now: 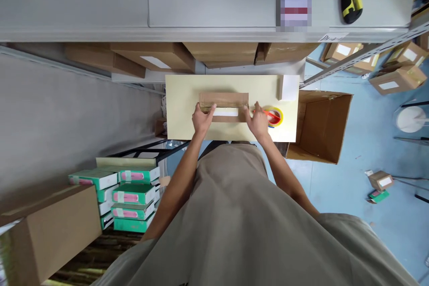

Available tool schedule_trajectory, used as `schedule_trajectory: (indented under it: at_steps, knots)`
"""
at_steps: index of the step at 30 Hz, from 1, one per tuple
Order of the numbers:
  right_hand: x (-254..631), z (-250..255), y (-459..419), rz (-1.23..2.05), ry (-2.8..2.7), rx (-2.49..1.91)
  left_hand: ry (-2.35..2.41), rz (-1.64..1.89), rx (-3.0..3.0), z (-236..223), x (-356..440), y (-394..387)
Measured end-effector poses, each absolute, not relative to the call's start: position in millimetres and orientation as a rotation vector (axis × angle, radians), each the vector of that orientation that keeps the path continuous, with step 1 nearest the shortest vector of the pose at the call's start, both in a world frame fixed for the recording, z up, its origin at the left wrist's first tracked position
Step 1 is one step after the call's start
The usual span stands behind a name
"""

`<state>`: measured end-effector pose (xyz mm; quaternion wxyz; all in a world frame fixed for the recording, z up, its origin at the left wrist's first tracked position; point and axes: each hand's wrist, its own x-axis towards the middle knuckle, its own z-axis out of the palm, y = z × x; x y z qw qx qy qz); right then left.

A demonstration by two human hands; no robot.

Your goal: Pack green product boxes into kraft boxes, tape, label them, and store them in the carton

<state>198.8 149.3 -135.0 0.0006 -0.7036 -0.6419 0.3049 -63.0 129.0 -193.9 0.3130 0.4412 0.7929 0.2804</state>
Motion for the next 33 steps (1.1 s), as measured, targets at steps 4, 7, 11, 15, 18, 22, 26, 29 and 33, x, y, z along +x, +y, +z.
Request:
schedule_trajectory:
  at_steps: [4,7,11,15,18,22,26,29,33]
  knots:
    - [156.6,-139.8,165.9,1.125,-1.879,-2.355,2.267,0.638,0.901,-197.2,-56.1,138.6]
    - [162.1,-153.1,166.7,1.101,-1.905,-2.301,2.181,0.764,0.93,-199.2,-62.5,135.4]
    - [190.7,-159.3,156.3,1.19,-1.98,-2.143,1.982,0.858,0.957,-194.4,-82.9,120.3]
    - [203.5,-155.5,136.9,1.193,-2.083,-1.951,1.788,0.912,0.987,-189.7,-105.5,99.3]
    - [199.1,-159.5,119.8,1.03,-2.135,-1.829,1.862,0.967,0.944,-198.6,-118.0,82.3]
    - [186.4,-180.0,104.9,1.098,-2.172,-1.749,2.061,0.976,0.751,-227.5,-121.0,65.9]
    - [197.5,-197.4,98.9,1.134,-2.353,-1.652,2.08,1.071,0.524,-254.1,-110.8,54.4]
    - [231.2,-203.2,95.2,0.804,-2.279,-2.014,2.115,1.181,0.283,-261.5,-95.5,40.1]
    - [276.1,-218.1,95.0,0.541,-2.147,-2.439,2.094,1.117,0.254,-257.6,-61.1,10.2]
